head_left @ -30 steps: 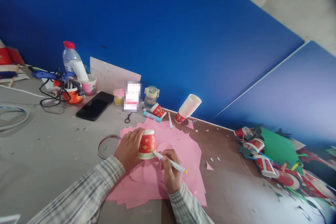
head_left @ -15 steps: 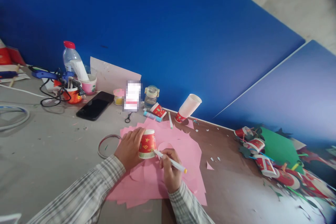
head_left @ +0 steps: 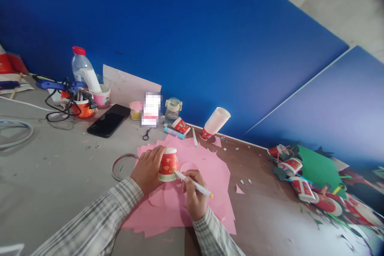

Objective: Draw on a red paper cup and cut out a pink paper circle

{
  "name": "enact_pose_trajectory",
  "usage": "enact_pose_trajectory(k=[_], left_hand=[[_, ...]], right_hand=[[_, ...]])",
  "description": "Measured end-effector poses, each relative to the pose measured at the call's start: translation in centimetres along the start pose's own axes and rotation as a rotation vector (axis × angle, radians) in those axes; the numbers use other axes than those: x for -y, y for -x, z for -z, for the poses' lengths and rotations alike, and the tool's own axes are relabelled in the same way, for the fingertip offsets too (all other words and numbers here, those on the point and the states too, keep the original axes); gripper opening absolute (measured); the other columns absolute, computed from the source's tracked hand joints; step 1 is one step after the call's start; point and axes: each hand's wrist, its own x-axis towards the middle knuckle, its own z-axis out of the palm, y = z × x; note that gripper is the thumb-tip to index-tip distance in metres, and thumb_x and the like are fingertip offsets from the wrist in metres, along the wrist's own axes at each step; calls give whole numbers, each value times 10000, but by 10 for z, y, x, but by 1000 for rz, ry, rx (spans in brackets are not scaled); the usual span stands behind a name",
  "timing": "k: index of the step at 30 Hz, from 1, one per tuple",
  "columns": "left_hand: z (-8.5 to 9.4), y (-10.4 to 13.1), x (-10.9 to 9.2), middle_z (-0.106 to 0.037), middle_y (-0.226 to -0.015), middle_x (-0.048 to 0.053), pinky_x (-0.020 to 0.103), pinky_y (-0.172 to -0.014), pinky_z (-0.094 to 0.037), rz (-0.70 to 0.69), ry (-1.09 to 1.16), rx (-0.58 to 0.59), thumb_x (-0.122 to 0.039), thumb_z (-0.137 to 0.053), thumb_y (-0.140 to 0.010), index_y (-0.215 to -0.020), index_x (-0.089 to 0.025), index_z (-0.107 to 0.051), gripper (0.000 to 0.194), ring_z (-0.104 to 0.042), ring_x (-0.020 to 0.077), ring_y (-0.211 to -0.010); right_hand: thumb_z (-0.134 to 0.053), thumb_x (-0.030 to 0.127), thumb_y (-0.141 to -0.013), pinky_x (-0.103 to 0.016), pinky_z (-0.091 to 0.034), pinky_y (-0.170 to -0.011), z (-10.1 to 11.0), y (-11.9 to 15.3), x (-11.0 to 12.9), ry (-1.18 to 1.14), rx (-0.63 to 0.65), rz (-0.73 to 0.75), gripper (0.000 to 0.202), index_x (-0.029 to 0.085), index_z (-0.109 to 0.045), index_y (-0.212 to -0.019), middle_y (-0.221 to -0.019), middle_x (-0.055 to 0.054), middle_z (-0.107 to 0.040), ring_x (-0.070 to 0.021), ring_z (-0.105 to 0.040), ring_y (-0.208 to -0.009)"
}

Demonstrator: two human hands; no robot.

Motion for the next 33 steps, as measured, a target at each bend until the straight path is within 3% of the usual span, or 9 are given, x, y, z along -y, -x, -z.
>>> enact_pose_trajectory(k=[33], left_hand=[[-1,-1,1,-538,-1138,113,412,-753,-418,5,-16,-14,-552,-575,-578,-1186,-194,-350,740,-515,295,-916]], right_hand=[[-478,202,-718,-223,-376,-366,2,1,-3,4,-1,-13,143,185,-607,-658,-429,64,-477,-122,-430,-346]])
